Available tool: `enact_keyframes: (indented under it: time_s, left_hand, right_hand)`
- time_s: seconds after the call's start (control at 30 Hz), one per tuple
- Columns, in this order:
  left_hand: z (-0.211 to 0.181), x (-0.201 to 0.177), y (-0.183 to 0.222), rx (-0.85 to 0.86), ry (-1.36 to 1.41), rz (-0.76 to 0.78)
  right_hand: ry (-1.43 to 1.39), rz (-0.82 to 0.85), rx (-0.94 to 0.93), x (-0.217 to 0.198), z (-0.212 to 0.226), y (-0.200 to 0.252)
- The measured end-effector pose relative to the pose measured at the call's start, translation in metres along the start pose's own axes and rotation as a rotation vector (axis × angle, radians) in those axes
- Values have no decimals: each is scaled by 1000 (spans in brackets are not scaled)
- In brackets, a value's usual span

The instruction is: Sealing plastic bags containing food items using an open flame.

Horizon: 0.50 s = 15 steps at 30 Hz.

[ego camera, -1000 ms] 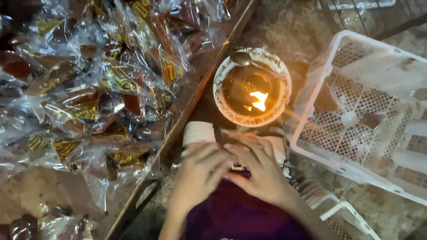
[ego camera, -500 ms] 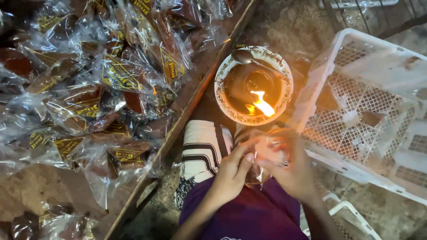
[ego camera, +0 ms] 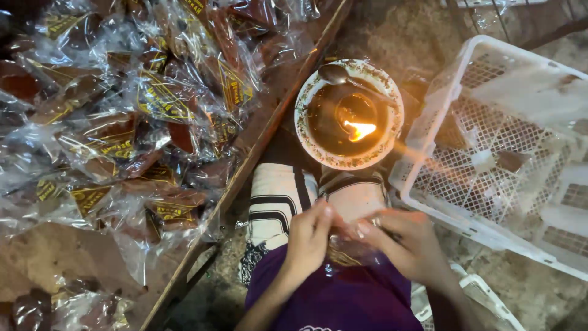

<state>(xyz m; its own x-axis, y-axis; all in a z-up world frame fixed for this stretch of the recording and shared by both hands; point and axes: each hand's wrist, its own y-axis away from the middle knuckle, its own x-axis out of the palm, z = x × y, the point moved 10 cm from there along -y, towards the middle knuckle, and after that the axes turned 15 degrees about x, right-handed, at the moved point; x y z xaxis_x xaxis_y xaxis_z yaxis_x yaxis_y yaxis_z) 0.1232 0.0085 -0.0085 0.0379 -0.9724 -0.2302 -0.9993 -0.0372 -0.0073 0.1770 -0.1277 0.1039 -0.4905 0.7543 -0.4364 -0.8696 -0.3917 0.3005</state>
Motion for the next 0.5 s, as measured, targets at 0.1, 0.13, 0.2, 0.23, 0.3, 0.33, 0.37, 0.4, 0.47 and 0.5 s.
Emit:
enact_keyframes:
  time_s: [0.1,0.13,0.2,0.23,0.3,0.33,0.37,0.4,0.47,0.5]
  left_hand:
    - [7,-17,-10,-139,212,-103]
    - [9,-19,-11,-134,213,-99]
    - [16,-41,-8,-129,216,-286]
    - [15,-40,-10,-128,220,-282]
    - [2,-52,-17,-7,63,-267]
    - [-6,-55,-22,-3,59,-273]
    - [-26,-42,-33,119,-65,-81]
    - [-44,-25,-35,232,-184,123]
    - [-40,1,-31,230,-97,304]
    - [-40,23,-26,231,-11,482]
  right_hand:
    - [-710,323,21,8,-17,21]
    - [-709,316,18,10,-16,14]
    - [-17,352,71,36,-23,4]
    - [-15,347,74,37,-36,3]
    - [197,-73,176,8,-70,-9]
    - [196,-71,168,7,-66,-10]
    - [105,-41,185,6,-65,-12]
    - [11,-11,213,7,-65,-8]
    - [-134,76,283,11,-71,-9]
    - [-279,163,347,16,-76,-9]
